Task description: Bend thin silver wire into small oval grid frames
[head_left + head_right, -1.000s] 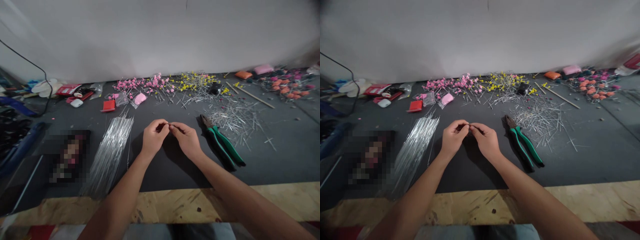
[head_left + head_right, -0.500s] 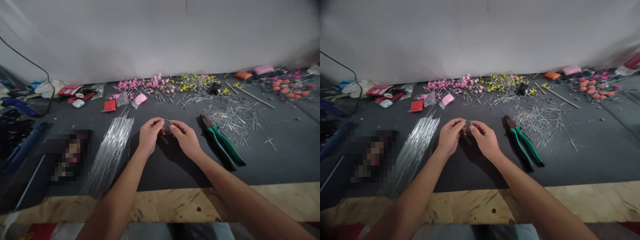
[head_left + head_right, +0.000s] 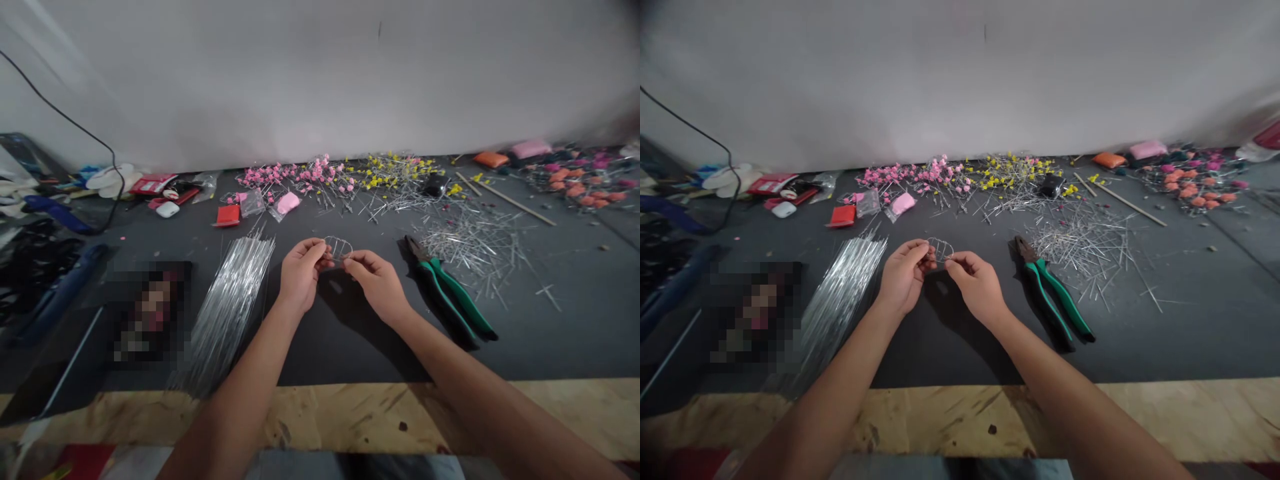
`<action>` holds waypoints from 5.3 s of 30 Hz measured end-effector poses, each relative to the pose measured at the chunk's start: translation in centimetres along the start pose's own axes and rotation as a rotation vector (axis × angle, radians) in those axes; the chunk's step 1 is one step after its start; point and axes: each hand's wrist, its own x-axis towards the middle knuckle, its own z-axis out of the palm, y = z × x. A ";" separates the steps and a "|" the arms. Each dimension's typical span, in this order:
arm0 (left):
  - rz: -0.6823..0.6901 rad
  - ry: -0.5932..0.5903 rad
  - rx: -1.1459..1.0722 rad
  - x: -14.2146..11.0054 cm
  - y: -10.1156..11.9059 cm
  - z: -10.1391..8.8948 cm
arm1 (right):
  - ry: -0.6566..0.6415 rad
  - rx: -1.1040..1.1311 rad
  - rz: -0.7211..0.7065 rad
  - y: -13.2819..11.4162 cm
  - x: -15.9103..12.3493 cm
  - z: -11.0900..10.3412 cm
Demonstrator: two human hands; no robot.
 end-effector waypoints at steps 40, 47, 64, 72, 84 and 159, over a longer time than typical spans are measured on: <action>0.027 -0.070 0.040 -1.0 -1.1 0.9 | 0.175 0.288 -0.025 0.6 0.5 0.1; 0.042 -0.070 0.063 -1.1 -1.1 1.1 | 0.174 0.294 -0.031 0.8 0.6 0.1; -0.026 -0.075 0.023 -0.9 -1.0 1.0 | 0.144 0.242 -0.072 0.7 0.4 0.2; -0.027 -0.065 -0.022 -0.7 -0.9 0.8 | 0.121 0.227 -0.047 0.6 0.1 0.3; -0.005 -0.083 0.021 -0.7 -0.9 0.8 | 0.142 0.263 -0.045 0.8 0.3 0.3; 0.374 -0.071 0.894 -2.1 -0.9 0.7 | 0.121 -0.228 -0.174 0.1 -0.5 0.6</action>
